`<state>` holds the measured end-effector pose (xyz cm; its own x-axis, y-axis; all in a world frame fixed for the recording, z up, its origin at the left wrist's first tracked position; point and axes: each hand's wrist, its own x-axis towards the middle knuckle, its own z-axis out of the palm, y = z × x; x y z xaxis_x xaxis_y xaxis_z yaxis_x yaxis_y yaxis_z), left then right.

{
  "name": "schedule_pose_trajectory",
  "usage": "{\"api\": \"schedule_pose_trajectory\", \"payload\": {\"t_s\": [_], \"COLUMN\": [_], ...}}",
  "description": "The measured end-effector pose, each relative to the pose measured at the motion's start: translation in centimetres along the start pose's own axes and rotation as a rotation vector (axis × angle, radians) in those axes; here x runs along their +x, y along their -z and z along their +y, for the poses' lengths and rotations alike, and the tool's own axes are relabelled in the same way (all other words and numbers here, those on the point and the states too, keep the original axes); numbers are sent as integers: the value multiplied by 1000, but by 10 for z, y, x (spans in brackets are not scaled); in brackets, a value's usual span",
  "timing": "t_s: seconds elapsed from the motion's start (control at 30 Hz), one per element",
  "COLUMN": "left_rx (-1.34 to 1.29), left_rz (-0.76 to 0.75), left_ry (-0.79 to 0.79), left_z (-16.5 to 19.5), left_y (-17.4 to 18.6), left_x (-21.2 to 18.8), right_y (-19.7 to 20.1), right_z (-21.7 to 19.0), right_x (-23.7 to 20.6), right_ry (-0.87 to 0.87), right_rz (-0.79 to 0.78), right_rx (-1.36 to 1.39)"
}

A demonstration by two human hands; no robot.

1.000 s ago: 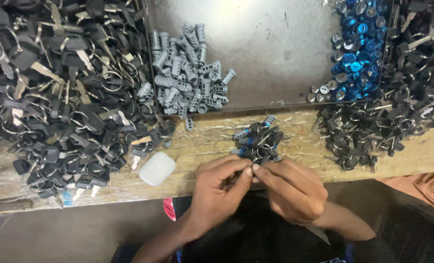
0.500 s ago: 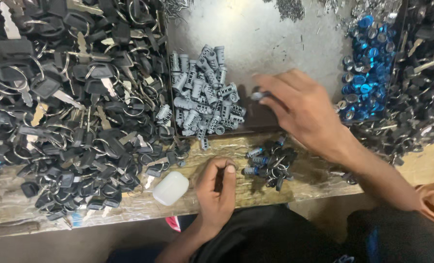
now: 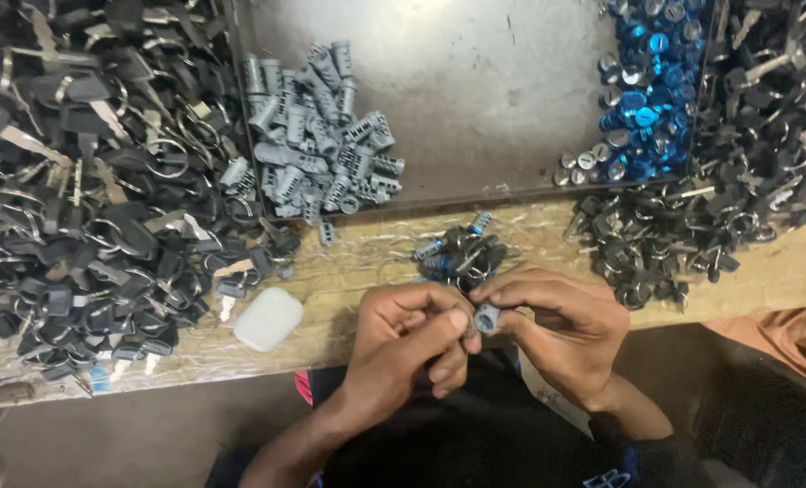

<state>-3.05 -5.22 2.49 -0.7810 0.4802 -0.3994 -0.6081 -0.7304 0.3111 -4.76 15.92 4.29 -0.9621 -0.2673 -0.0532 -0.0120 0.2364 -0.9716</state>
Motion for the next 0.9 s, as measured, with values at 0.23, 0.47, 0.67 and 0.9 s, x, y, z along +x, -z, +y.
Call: {"api": "schedule_pose_trajectory", "payload": {"t_s": [0.23,0.47,0.67,0.9], "left_rx": [512,1054,1387,1287], "left_rz": [283,366,258,376], "left_ry": [-53,-291,-490,-419], "left_z": [-10,-8,6,-8], "left_y": [-4,-19,-22,-13], "left_x": [-7,-18,-18,-11], "right_y": [-1,-16,-13,-15], "right_z": [-9,-6,-10,-4], "right_x": [-12,-18,-14,-10], "right_ry": [49,212,316,395], "right_rz": [-5,86,-28,5], "right_rx": [-128,-212,-334,-292]}}
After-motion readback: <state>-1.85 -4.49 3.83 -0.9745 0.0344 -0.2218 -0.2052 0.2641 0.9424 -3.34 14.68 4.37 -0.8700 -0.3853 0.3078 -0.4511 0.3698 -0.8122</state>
